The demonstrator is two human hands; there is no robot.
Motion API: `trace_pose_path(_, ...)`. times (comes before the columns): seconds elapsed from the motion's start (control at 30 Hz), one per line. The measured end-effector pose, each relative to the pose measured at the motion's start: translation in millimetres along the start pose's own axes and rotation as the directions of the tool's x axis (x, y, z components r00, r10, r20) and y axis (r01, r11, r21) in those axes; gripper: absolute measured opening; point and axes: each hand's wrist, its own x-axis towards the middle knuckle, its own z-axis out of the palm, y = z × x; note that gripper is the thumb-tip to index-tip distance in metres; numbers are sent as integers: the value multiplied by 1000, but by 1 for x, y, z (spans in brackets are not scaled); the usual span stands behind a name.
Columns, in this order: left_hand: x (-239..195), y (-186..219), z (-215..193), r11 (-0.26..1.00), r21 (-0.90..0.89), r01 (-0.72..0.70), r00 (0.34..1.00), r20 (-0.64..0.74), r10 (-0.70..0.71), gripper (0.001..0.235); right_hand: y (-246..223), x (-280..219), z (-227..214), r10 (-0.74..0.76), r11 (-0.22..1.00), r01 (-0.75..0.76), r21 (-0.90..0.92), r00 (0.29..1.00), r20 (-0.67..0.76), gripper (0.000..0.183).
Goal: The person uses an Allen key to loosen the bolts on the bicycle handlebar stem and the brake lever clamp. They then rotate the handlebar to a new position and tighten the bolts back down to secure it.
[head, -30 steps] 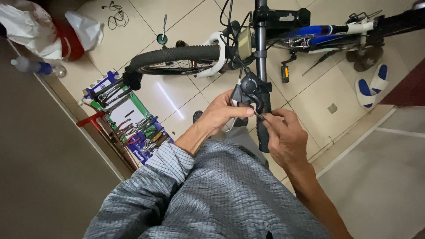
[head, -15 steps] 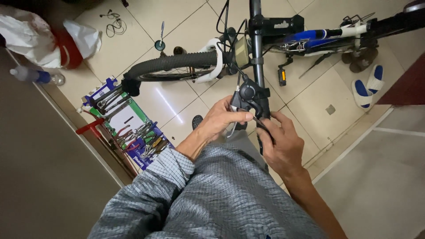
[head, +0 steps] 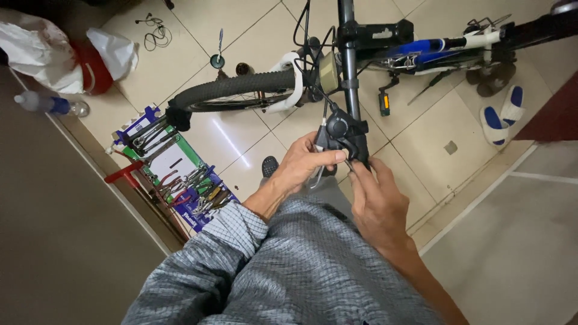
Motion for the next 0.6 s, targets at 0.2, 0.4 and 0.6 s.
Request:
trace_pose_path(0.2, -1, 6, -1, 993, 68, 99, 994, 37, -101, 39, -5, 8, -12, -27, 999, 23, -37, 995, -91, 17)
trace_pose_path(0.4, 2, -1, -11, 980, 57, 190, 974, 114, -195, 40, -10, 12, -27, 85, 989, -73, 125, 992, -90, 25)
trace_pose_path(0.6, 2, 1, -9, 977, 11, 214, 969, 125, -214, 35, 7, 3, -17, 569, 785, -552, 283, 822, 23, 47)
